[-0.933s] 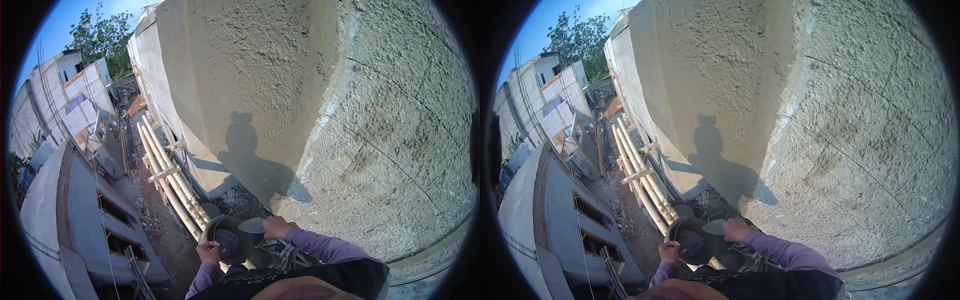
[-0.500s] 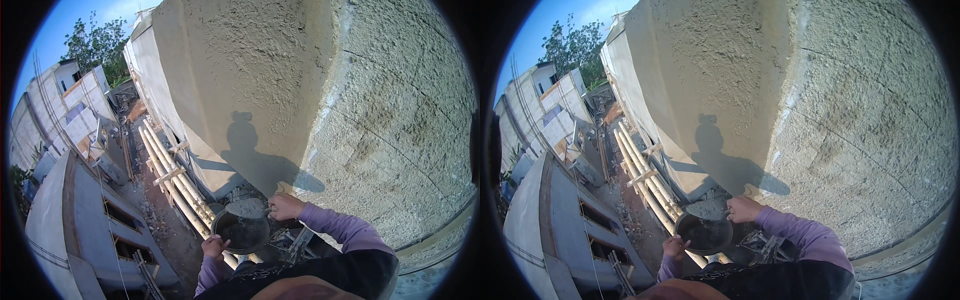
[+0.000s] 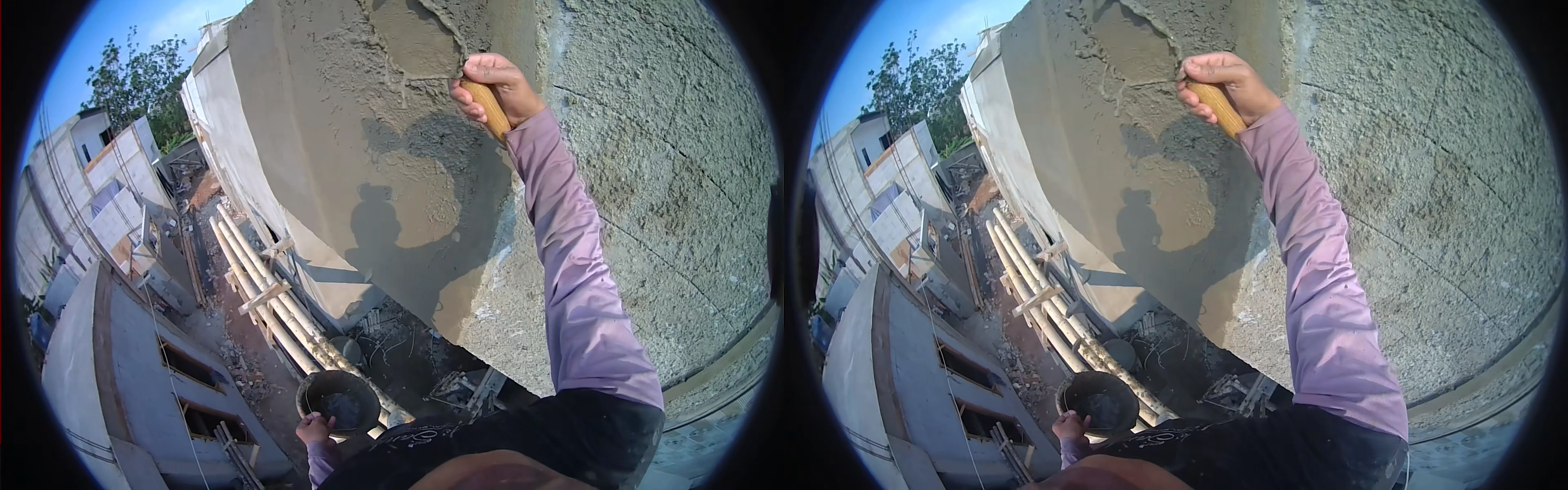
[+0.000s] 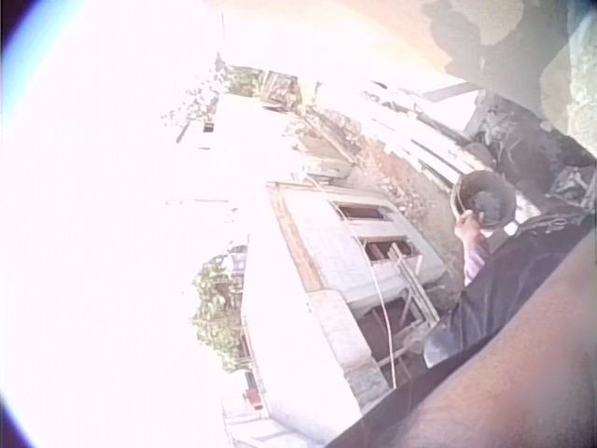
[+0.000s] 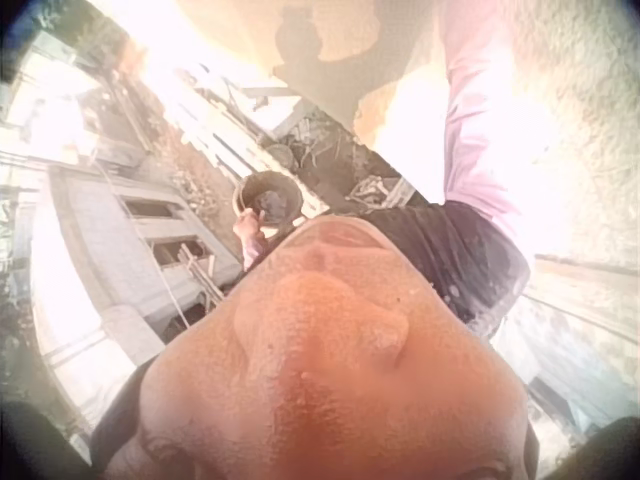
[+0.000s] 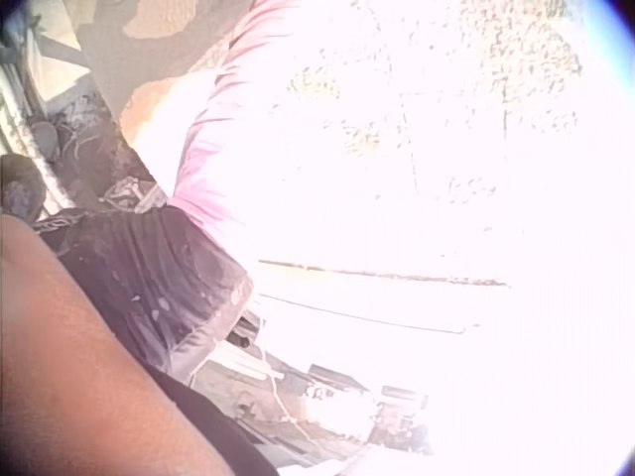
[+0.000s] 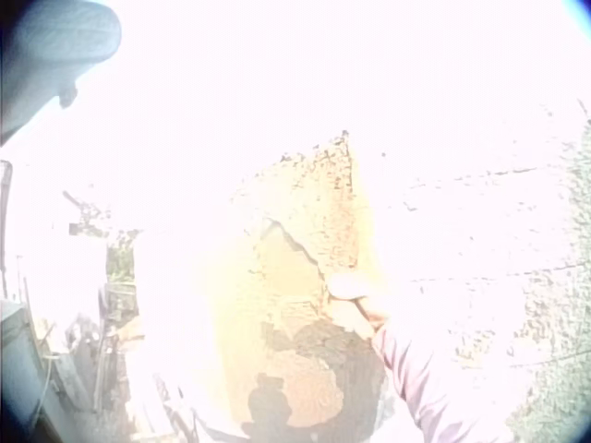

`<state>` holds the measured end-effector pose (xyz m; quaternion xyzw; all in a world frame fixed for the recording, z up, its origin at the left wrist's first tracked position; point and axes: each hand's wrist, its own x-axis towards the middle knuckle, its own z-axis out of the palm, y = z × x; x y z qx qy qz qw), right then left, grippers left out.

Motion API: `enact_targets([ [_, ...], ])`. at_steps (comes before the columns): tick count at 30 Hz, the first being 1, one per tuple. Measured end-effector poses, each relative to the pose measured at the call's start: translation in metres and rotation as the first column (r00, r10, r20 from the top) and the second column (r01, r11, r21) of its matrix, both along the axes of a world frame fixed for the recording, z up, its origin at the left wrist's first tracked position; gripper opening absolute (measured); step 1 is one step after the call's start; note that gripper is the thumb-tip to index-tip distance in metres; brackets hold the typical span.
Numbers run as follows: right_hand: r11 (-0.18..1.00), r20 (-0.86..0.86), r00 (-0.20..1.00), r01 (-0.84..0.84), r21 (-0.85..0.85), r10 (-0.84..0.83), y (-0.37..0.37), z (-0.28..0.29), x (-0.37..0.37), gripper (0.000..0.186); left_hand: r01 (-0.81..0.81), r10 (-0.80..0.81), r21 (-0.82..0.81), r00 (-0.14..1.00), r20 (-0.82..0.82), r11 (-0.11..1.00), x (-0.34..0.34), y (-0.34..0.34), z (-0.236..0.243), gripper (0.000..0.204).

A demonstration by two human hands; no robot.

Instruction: The person is smoothing a layer of plaster on a wall using a trowel and a hawk, then mixing more material in a bucket with water.

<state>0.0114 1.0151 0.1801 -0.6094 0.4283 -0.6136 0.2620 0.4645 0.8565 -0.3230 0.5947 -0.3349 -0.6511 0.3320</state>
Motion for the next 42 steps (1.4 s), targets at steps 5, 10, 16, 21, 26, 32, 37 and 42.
enact_targets([
  [5,0.361,0.396,0.423,0.905,-0.223,-0.815,0.131,-0.195,0.057,0.025,0.037,-0.037,-0.01,0.999,0.034,0.999,0.006,-0.014,0.0,0.013],
  [10,0.322,-0.591,0.426,0.905,0.28,-0.685,0.124,-0.162,0.055,0.025,0.117,-0.118,0.064,0.993,-0.001,0.991,0.0,-0.019,-0.023,0.016],
  [16,0.278,-0.957,0.269,0.933,0.23,-0.111,0.092,-0.144,-0.013,0.032,0.207,-0.189,0.126,0.972,-0.141,0.97,-0.051,-0.014,-0.053,0.019],
  [21,0.12,-0.97,0.135,0.986,0.113,-0.203,0.088,-0.025,-0.006,0.03,0.221,-0.175,0.184,0.956,-0.236,0.958,-0.073,-0.011,-0.058,0.018],
  [26,0.105,-0.936,0.037,0.994,0.0,-0.35,0.078,0.089,-0.004,0.031,0.337,-0.296,0.181,0.929,-0.219,0.924,-0.096,-0.015,-0.067,0.017],
  [32,0.116,-0.908,-0.195,0.96,-0.254,-0.371,0.068,0.166,0.001,0.032,0.365,-0.349,0.128,0.928,-0.134,0.922,-0.109,-0.021,-0.061,0.015],
  [37,0.389,-0.498,-0.82,0.377,-0.841,-0.282,0.041,0.179,0.043,0.029,0.316,-0.307,0.07,0.945,-0.114,0.946,-0.108,-0.026,-0.056,0.009],
  [42,0.7,-0.732,0.257,0.596,-0.394,-0.631,-0.015,0.164,0.123,0.028,0.291,-0.286,0.046,0.953,-0.095,0.956,-0.102,-0.025,-0.044,0.01],
])
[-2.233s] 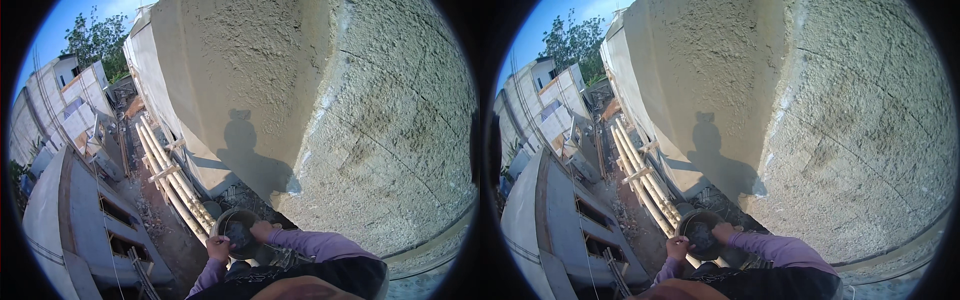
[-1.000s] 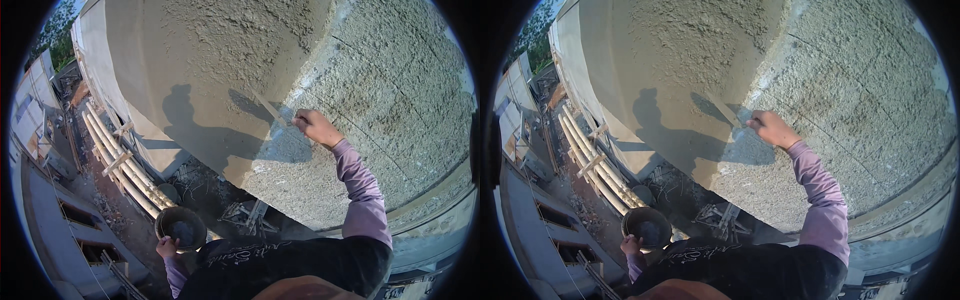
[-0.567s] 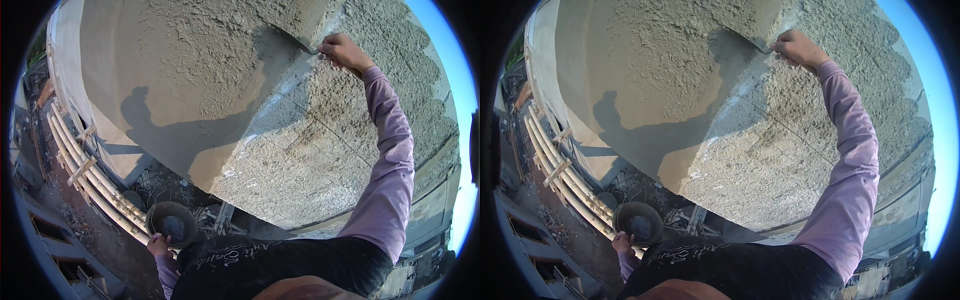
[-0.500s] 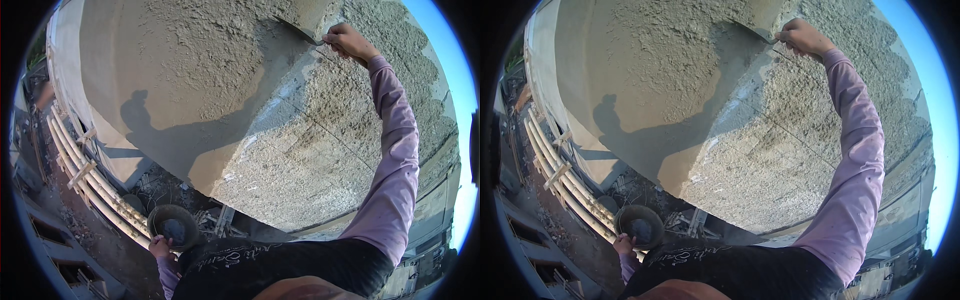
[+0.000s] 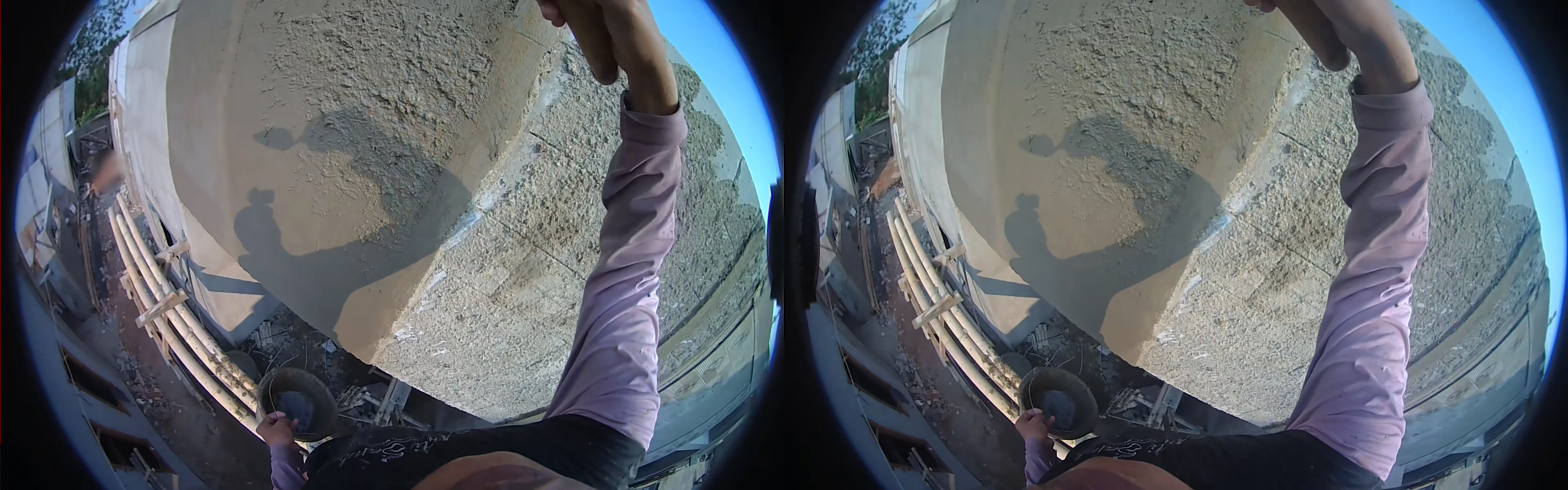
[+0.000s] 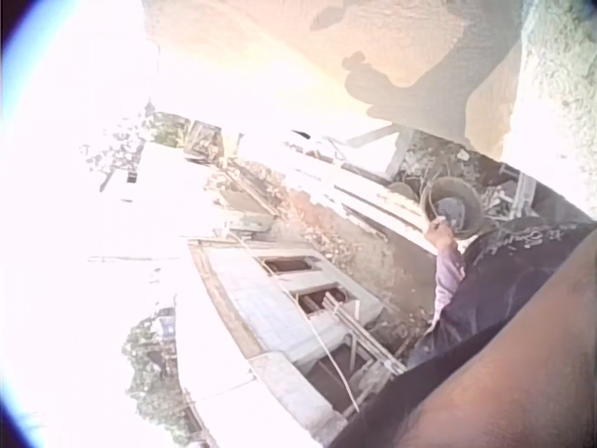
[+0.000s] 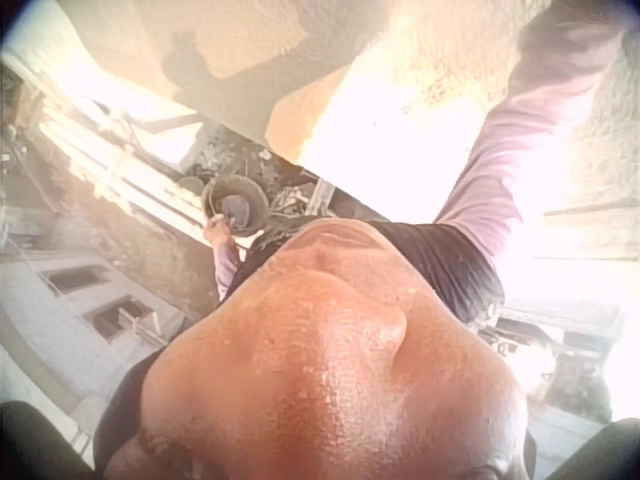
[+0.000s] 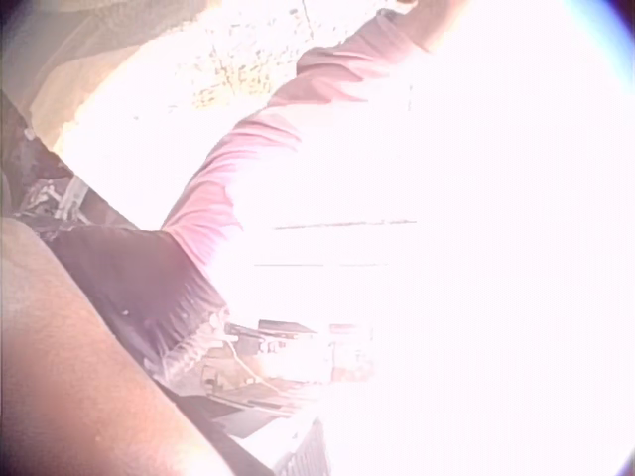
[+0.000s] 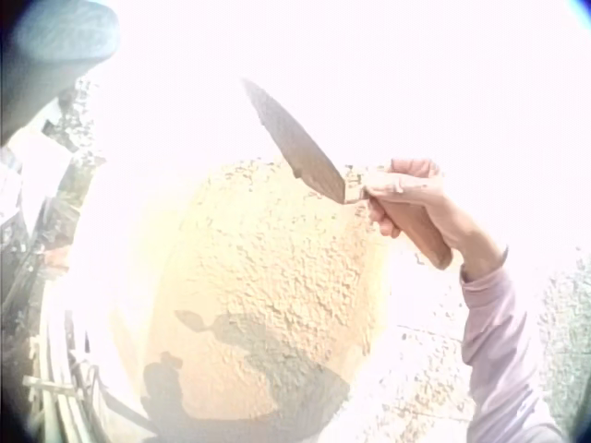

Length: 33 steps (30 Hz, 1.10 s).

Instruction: The person is smoothing a layer of plaster on a wall using a trowel and a hawk, then mixing more material in a bucket with water.

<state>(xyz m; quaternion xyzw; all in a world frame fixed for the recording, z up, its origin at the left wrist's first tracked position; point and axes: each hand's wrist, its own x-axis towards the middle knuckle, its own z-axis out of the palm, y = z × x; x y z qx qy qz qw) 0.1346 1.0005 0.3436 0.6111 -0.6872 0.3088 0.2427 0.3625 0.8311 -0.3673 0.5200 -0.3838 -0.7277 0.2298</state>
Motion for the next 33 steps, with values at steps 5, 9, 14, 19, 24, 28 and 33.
enact_targets([
  [5,0.624,0.718,0.307,-0.749,-0.223,0.625,-0.015,-0.046,-0.066,0.034,-0.009,0.01,0.016,1.0,-0.028,1.0,0.005,0.01,0.009,0.01],
  [9,0.784,0.592,0.752,0.169,-0.598,0.29,-0.001,-0.208,-0.134,0.026,-0.034,0.042,0.072,0.992,-0.117,0.997,0.017,0.021,0.005,0.01],
  [14,0.935,0.919,0.331,0.341,0.093,-0.213,0.076,-0.454,-0.023,0.027,-0.022,0.027,0.128,0.999,-0.038,0.992,0.022,0.037,0.01,0.019],
  [19,0.682,0.526,0.609,0.034,0.731,-0.594,0.132,-0.639,0.021,0.034,0.09,-0.096,0.069,0.992,0.086,0.994,-0.008,0.064,0.026,0.015],
  [24,0.527,0.455,0.642,-0.093,0.845,-0.617,0.113,-0.687,0.049,0.039,0.312,-0.313,0.031,0.947,0.075,0.95,-0.033,0.089,0.034,0.011],
  [28,0.545,0.458,0.608,-0.05,0.837,-0.648,0.114,-0.669,0.047,0.035,0.374,-0.376,0.057,0.927,0.012,0.926,-0.049,0.102,0.053,0.012],
  [33,0.505,0.283,0.722,0.106,0.856,-0.631,0.173,-0.627,0.04,0.029,0.369,-0.368,0.04,0.929,-0.025,0.929,-0.055,0.13,0.076,0.013],
])
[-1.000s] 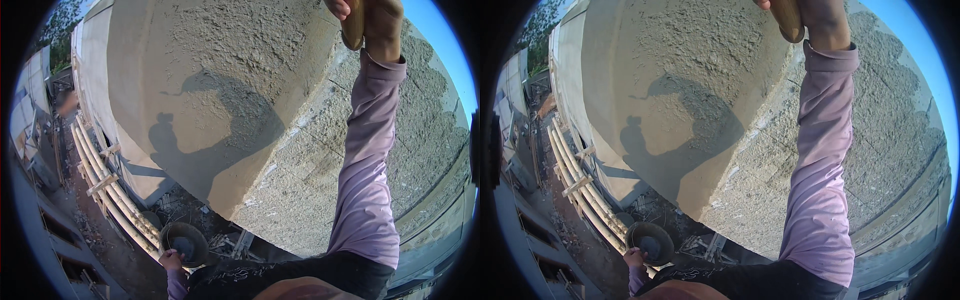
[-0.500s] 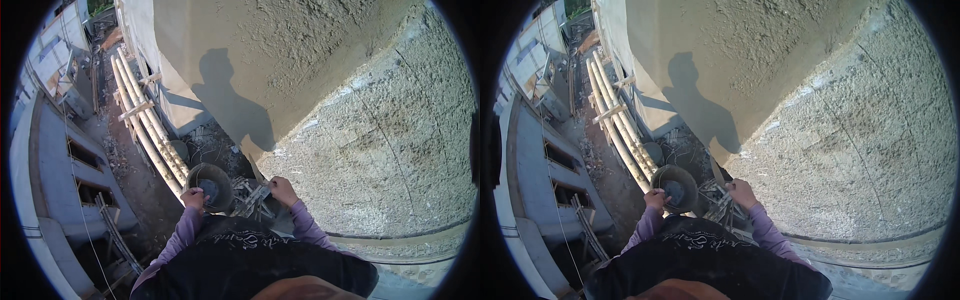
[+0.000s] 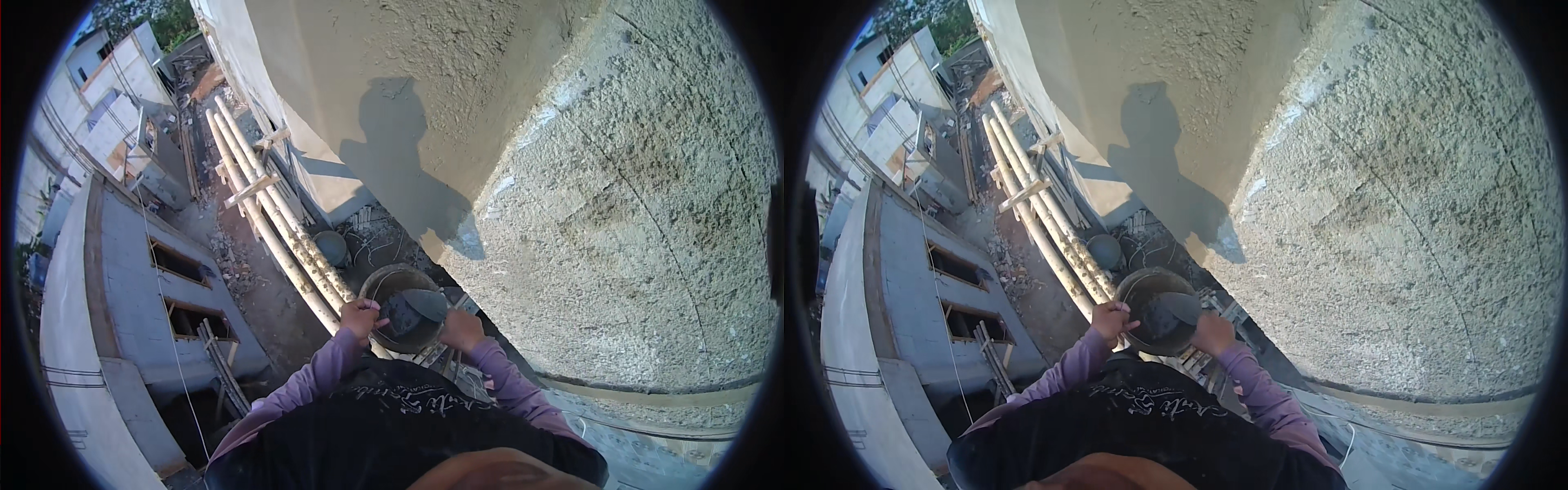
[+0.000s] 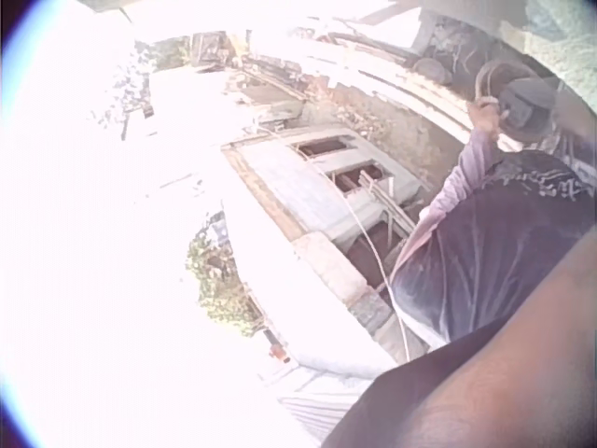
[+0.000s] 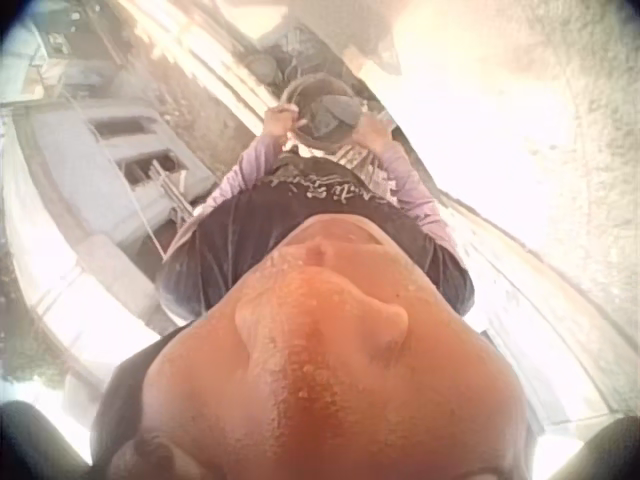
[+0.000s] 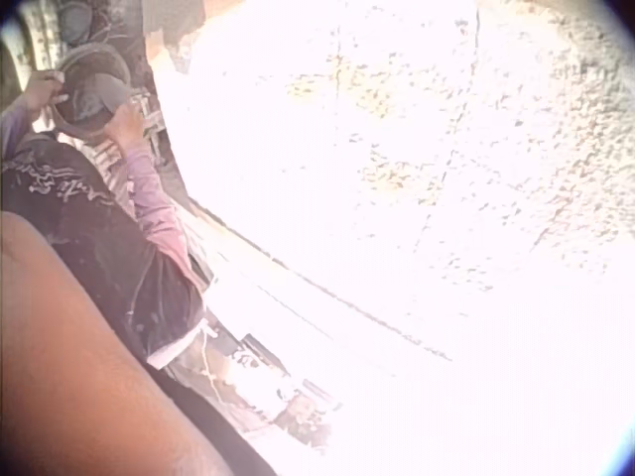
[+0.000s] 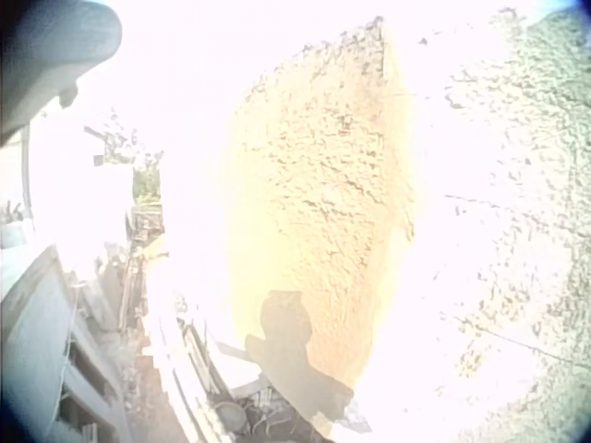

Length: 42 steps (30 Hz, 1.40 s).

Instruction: The person is smoothing a layer of plaster on a wall using a trowel and a hawk, then mixing more material in a bucket with water.

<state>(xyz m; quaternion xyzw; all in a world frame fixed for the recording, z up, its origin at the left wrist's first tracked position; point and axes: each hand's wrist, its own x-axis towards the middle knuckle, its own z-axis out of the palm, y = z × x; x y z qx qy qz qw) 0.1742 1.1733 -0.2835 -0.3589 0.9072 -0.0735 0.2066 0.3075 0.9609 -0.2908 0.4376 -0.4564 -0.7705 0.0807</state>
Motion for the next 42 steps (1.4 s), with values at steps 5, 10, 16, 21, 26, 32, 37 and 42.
enact_targets([
  [5,0.972,-0.036,0.994,-0.097,0.214,0.107,0.002,-0.027,-0.026,0.028,0.126,-0.131,-0.1,0.991,-0.042,0.987,-0.031,0.032,-0.034,0.008],
  [10,0.937,-0.088,0.941,-0.31,0.162,0.327,-0.013,-0.044,-0.021,0.02,0.251,-0.266,-0.299,0.964,-0.01,0.921,-0.047,0.026,-0.04,0.007],
  [16,0.907,-0.106,0.906,-0.391,0.155,0.409,-0.027,-0.049,-0.065,0.024,0.296,-0.309,-0.436,0.95,0.043,0.85,-0.068,0.021,-0.036,0.006],
  [21,0.892,0.041,0.898,-0.439,0.103,0.437,-0.027,-0.058,-0.058,0.024,0.341,-0.338,-0.301,0.939,0.065,0.891,-0.065,-0.004,-0.007,0.008],
  [26,0.859,0.087,0.876,-0.482,0.17,0.475,-0.038,-0.076,-0.07,0.031,0.398,-0.373,-0.325,0.918,0.139,0.858,-0.056,0.004,0.009,0.01],
  [32,0.896,0.254,0.87,-0.36,-0.259,0.423,-0.04,-0.146,-0.033,0.037,0.308,-0.306,-0.263,0.951,0.049,0.915,-0.04,-0.038,-0.022,0.012],
  [37,0.953,0.401,0.864,-0.273,-0.134,0.304,-0.065,-0.058,-0.029,0.034,0.138,-0.144,-0.066,0.985,-0.099,0.988,-0.002,-0.065,-0.004,0.015],
  [42,0.858,0.006,0.9,-0.414,-0.305,0.436,-0.111,0.046,-0.06,0.03,-0.162,0.171,0.089,0.979,-0.107,0.983,0.04,-0.101,-0.001,0.019],
])
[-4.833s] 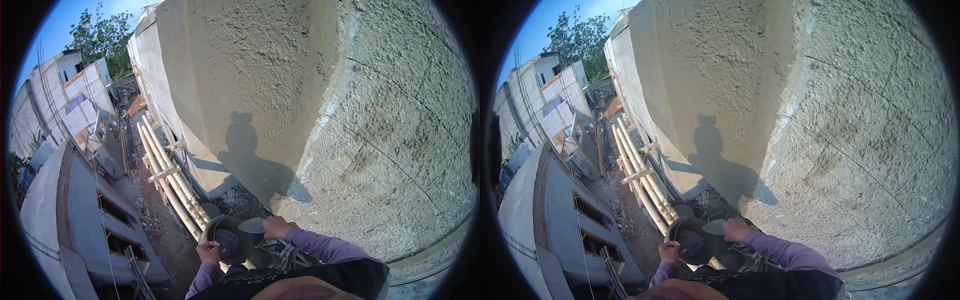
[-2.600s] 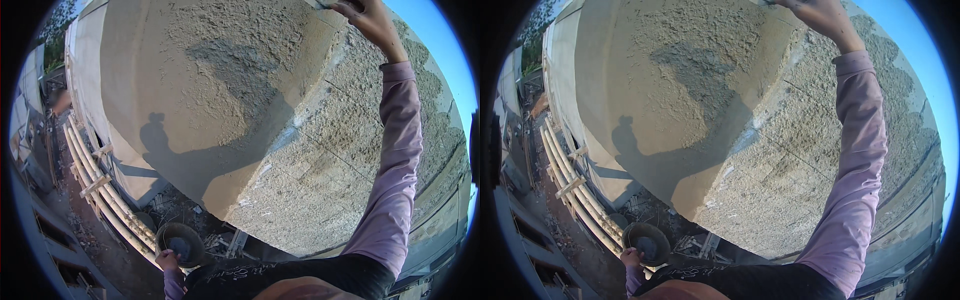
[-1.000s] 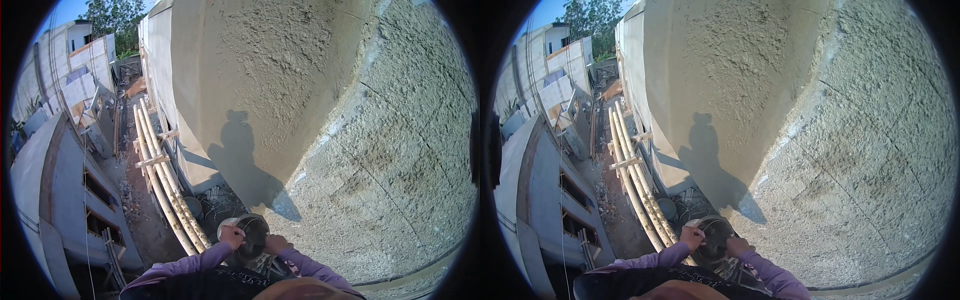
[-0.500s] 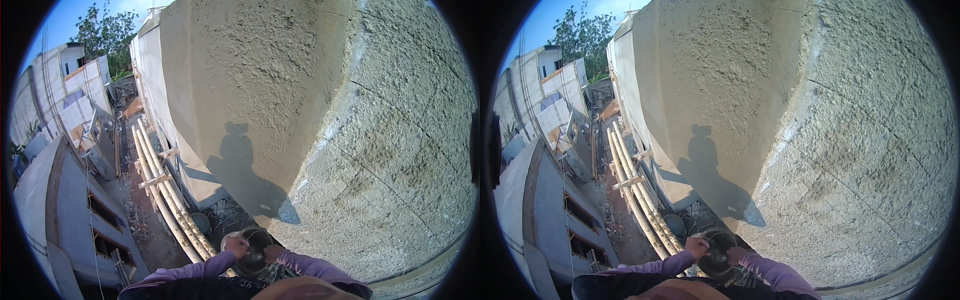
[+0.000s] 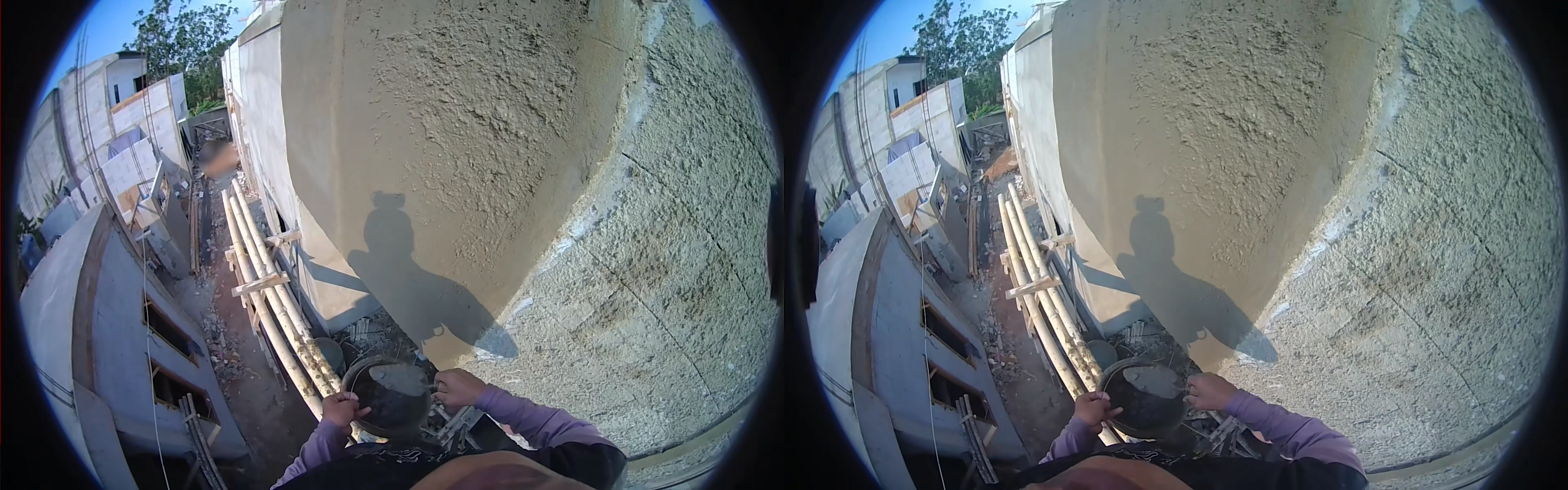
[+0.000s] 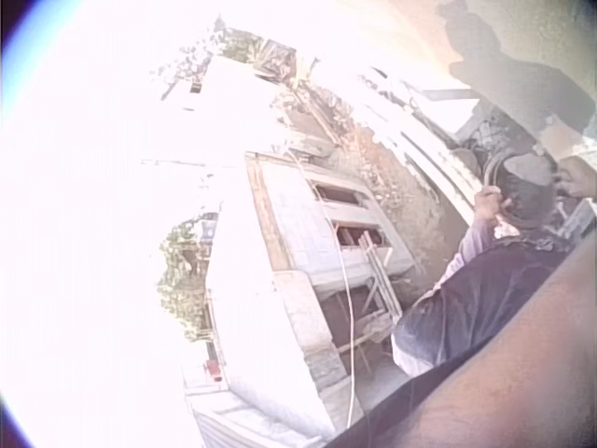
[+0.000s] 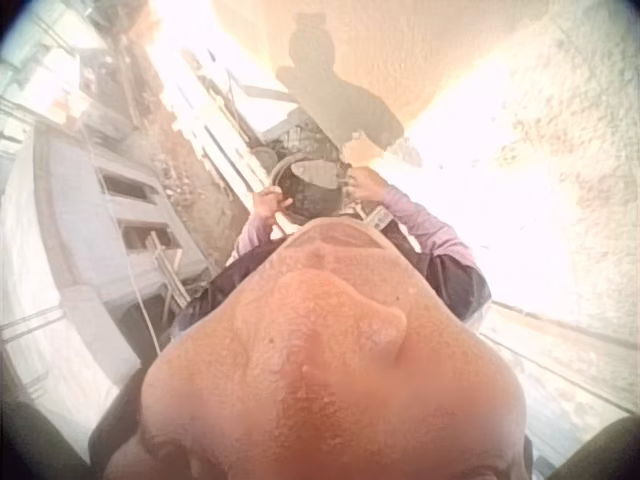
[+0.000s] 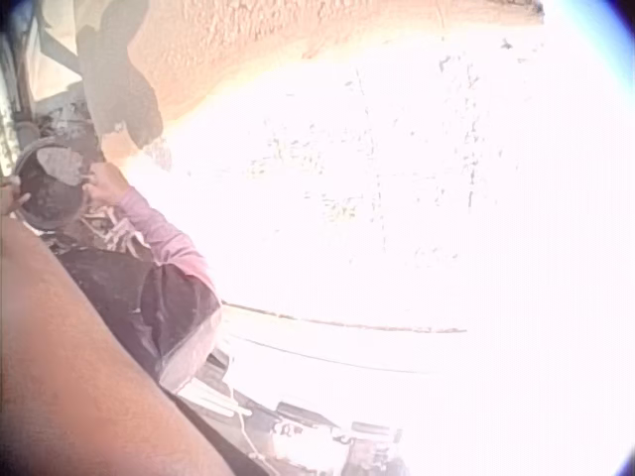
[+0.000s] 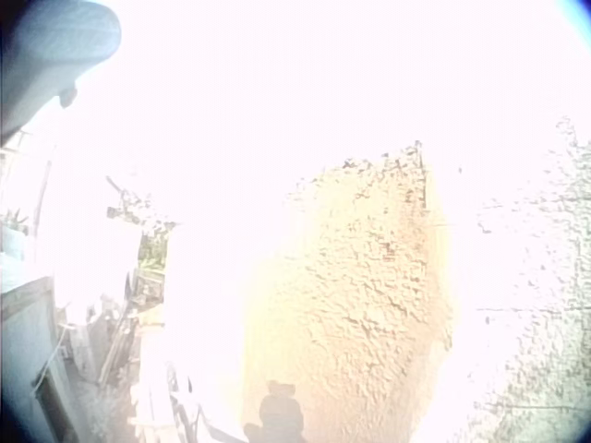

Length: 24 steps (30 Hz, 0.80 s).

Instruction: The person is smoothing a layer of plaster on a wall using a trowel and a hawk, then mixing more material in a bucket with water.

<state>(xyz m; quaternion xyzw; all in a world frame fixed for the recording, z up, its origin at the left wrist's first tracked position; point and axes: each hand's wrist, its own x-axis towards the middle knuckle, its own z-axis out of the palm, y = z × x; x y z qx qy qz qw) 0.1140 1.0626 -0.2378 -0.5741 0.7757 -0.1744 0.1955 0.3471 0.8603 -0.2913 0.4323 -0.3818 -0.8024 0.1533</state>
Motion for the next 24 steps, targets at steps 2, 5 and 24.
enact_targets([
  [2,0.992,-0.129,0.991,-0.051,-0.112,0.036,-0.033,0.061,-0.018,0.03,-0.058,0.058,0.02,0.998,0.004,0.998,0.019,-0.013,0.005,0.02],
  [5,0.947,-0.22,0.968,-0.179,-0.267,0.121,-0.093,0.205,-0.016,0.024,-0.198,0.197,0.051,0.98,0.009,0.979,0.047,-0.031,-0.008,0.021],
  [24,0.065,0.581,0.798,0.596,-0.801,-0.16,-0.089,0.236,-0.086,0.024,0.085,0.012,-0.059,0.467,0.884,0.995,0.1,-0.152,-0.153,0.017],
])
